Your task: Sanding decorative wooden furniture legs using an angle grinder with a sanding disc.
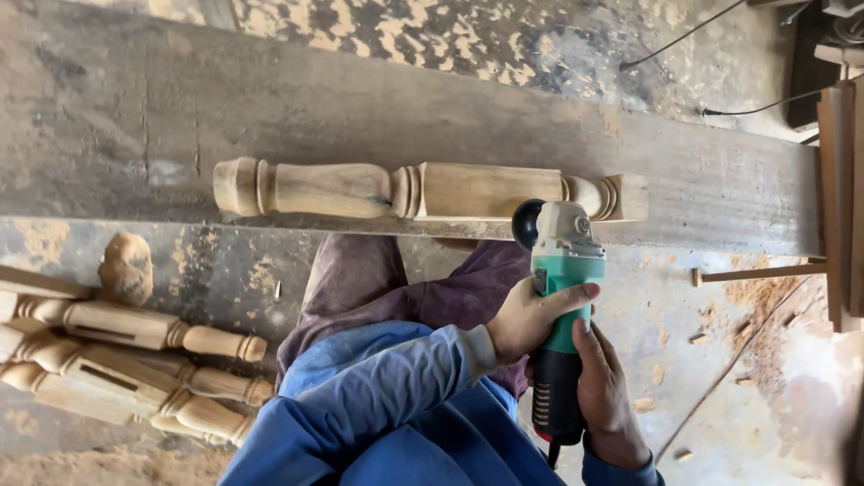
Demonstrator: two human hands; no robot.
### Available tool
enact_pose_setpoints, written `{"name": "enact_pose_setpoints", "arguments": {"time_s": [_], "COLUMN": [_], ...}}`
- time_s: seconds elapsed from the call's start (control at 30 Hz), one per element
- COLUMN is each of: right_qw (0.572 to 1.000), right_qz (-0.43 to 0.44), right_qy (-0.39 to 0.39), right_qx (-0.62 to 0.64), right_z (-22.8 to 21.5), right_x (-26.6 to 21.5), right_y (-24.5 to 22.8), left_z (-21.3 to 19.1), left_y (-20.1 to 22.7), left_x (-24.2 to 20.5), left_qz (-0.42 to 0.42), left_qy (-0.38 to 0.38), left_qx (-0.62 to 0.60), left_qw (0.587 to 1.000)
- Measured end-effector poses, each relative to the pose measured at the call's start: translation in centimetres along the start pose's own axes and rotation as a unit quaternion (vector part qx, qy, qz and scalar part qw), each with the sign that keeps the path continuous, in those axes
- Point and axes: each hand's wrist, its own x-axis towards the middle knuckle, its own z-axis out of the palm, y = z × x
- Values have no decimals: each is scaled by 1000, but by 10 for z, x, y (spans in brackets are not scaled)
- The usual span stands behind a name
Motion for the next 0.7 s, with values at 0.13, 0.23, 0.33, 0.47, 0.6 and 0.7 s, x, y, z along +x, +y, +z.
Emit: {"name": "enact_pose_setpoints", "arguments": {"time_s": [0.13,0.23,0.33,0.47,0.6,0.7], "right_qw": [1000,997,990,982,983,988], "right_qz": [-15,-15,-10,7,-8,-41], "right_qy": [-23,-77,-135,-176,-165,-137], "right_qx": [-4,-23,-46,-75,-82,-66], "right_z": [33,58,82,93,80,59], "right_x": [-11,-16,-17,-19,-14,-10], "right_y": [-14,-20,-29,-39,-38,-33], "left_z": [-10,-26,-37,-39,-35,-27], "left_y": [15,19,31,46,39,23], "left_x": [-27,-44,-62,-69,-57,-36], "left_qz": [24,53,99,106,99,79], "left_qy": [20,30,47,83,65,37], "left_qx": [19,0,-27,-41,-34,-27], "left_qw": [999,998,994,990,992,996]}}
